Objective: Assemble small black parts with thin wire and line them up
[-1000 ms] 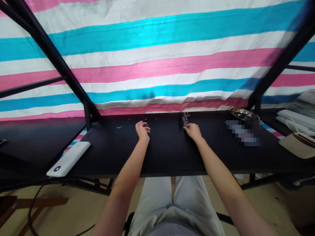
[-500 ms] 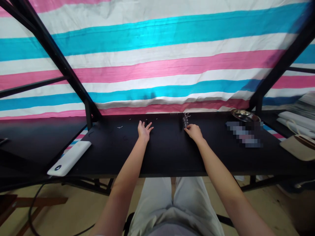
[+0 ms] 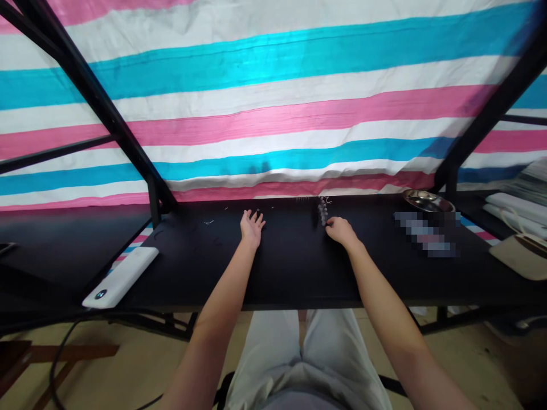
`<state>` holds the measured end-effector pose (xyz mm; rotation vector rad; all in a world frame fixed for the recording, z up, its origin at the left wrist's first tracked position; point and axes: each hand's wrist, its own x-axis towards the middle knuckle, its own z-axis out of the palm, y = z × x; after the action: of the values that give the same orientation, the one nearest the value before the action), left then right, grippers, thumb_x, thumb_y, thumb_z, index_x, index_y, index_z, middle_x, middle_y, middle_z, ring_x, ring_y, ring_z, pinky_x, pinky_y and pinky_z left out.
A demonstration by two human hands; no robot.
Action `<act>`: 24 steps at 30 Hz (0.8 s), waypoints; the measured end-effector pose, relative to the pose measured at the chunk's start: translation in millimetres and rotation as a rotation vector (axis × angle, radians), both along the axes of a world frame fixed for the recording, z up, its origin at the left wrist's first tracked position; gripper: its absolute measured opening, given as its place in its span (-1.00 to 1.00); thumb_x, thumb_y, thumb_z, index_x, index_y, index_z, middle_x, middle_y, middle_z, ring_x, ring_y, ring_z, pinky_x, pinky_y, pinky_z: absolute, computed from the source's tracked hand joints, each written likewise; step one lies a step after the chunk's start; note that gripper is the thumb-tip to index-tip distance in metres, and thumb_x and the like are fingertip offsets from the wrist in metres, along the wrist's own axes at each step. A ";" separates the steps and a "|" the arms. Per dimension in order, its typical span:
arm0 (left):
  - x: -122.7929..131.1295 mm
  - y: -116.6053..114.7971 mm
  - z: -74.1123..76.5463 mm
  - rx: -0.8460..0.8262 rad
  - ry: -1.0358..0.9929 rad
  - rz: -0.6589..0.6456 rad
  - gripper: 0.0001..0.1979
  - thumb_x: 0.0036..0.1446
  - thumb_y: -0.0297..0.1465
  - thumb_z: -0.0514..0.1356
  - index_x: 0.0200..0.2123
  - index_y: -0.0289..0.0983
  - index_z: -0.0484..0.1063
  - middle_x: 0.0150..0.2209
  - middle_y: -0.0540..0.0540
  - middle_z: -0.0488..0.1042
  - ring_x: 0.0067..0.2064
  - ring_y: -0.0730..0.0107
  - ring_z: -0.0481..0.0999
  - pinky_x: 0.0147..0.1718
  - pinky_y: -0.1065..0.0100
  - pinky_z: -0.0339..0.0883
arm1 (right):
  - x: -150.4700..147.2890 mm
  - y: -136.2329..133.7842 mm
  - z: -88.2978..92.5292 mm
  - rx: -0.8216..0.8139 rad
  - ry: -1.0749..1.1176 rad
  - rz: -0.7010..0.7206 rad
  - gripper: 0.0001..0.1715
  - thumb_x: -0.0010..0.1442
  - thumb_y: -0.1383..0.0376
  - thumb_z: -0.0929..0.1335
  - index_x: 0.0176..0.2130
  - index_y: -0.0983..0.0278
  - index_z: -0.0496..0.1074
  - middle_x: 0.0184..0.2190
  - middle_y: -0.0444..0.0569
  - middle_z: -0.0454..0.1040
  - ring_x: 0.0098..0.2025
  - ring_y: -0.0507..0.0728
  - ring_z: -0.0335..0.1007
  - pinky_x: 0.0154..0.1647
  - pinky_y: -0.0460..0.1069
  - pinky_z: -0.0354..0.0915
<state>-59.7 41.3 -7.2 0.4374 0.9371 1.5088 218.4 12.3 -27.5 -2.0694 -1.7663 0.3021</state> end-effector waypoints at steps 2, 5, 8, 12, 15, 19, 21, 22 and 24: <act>1.7 1.5 -2.4 -0.005 -0.007 0.030 -0.65 0.16 -0.37 0.00 0.03 -0.23 0.21 -0.10 -0.19 0.41 -0.08 0.36 0.47 -0.26 0.43 0.30 | -0.5 -1.4 2.6 0.011 0.004 -0.034 -0.69 0.00 0.35 0.29 -0.22 0.31 0.49 -0.26 0.15 0.51 -0.21 0.22 0.44 -0.23 -0.02 0.26; 3.7 3.9 -7.6 0.009 0.050 0.104 -0.62 0.00 -0.60 0.10 -0.07 -0.28 0.27 -0.32 -0.08 0.45 -0.19 0.45 0.51 -0.22 0.45 0.29 | -1.8 -4.3 8.7 0.046 0.026 -0.098 -0.71 0.02 0.34 0.27 -0.24 0.28 0.49 -0.29 0.12 0.51 -0.25 0.21 0.44 -0.25 -0.02 0.25; 4.1 4.5 -11.4 0.033 0.102 0.158 -0.67 -0.07 -0.62 0.19 -0.18 -0.29 0.30 -0.37 -0.06 0.47 -0.25 0.45 0.53 -0.25 0.45 0.30 | -4.0 -8.1 16.8 0.125 0.077 -0.180 -0.72 0.07 0.31 0.25 -0.25 0.25 0.48 -0.33 0.07 0.51 -0.27 0.19 0.43 -0.26 -0.01 0.25; 4.7 0.3 -7.7 0.067 0.121 0.189 -0.82 -0.03 -0.50 0.25 -0.32 -0.32 0.32 -0.36 -0.08 0.48 -0.33 0.49 0.53 -0.36 0.50 0.28 | -11.1 -14.5 25.1 0.379 0.178 -0.163 -0.66 0.16 0.29 0.16 -0.15 0.26 0.41 -0.31 0.04 0.50 -0.25 0.17 0.41 -0.20 -0.01 0.25; 7.9 -6.3 0.0 0.121 0.105 0.041 -0.87 -0.02 -0.47 0.26 -0.39 -0.34 0.33 -0.38 -0.07 0.48 -0.42 0.57 0.48 -0.41 0.51 0.28 | -22.8 -21.7 26.1 0.524 0.251 0.013 -0.61 0.23 0.27 0.10 -0.06 0.30 0.34 -0.19 0.07 0.47 -0.21 0.12 0.40 -0.15 -0.04 0.25; 17.7 -16.5 5.9 0.252 0.132 -0.249 -0.86 -0.06 -0.45 0.29 -0.39 -0.35 0.40 -0.38 -0.04 0.47 -0.50 0.64 0.42 -0.37 0.48 0.33 | -46.3 -33.0 22.8 0.560 0.285 0.238 -0.60 0.25 0.23 0.10 -0.04 0.29 0.33 -0.16 0.06 0.44 -0.28 0.06 0.39 -0.19 -0.08 0.27; 23.2 -21.1 5.5 0.287 0.158 -0.333 -0.84 -0.09 -0.44 0.30 -0.38 -0.35 0.43 -0.41 -0.02 0.46 -0.49 0.62 0.42 -0.33 0.45 0.34 | -57.9 -37.4 20.9 0.542 0.277 0.340 -0.60 0.25 0.20 0.11 -0.06 0.28 0.35 -0.21 0.03 0.45 -0.33 0.04 0.39 -0.24 -0.09 0.27; 25.7 -23.1 4.9 0.296 0.168 -0.366 -0.83 -0.10 -0.44 0.31 -0.38 -0.35 0.44 -0.43 -0.02 0.45 -0.48 0.61 0.43 -0.32 0.44 0.35 | -62.9 -38.8 20.0 0.520 0.267 0.384 -0.60 0.25 0.18 0.12 -0.06 0.27 0.35 -0.24 0.02 0.46 -0.35 0.04 0.38 -0.26 -0.10 0.26; 29.4 -26.8 3.8 0.311 0.176 -0.424 -0.80 -0.14 -0.42 0.33 -0.37 -0.34 0.46 -0.46 -0.01 0.45 -0.48 0.58 0.44 -0.31 0.43 0.35 | -70.6 -40.3 18.2 0.464 0.245 0.447 -0.60 0.25 0.14 0.14 -0.06 0.27 0.35 -0.31 -0.01 0.47 -0.37 0.04 0.38 -0.29 -0.10 0.26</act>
<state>-30.3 14.6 -3.4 0.9454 0.6871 1.2368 147.8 -28.0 -9.3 -1.2590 -1.9084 0.2288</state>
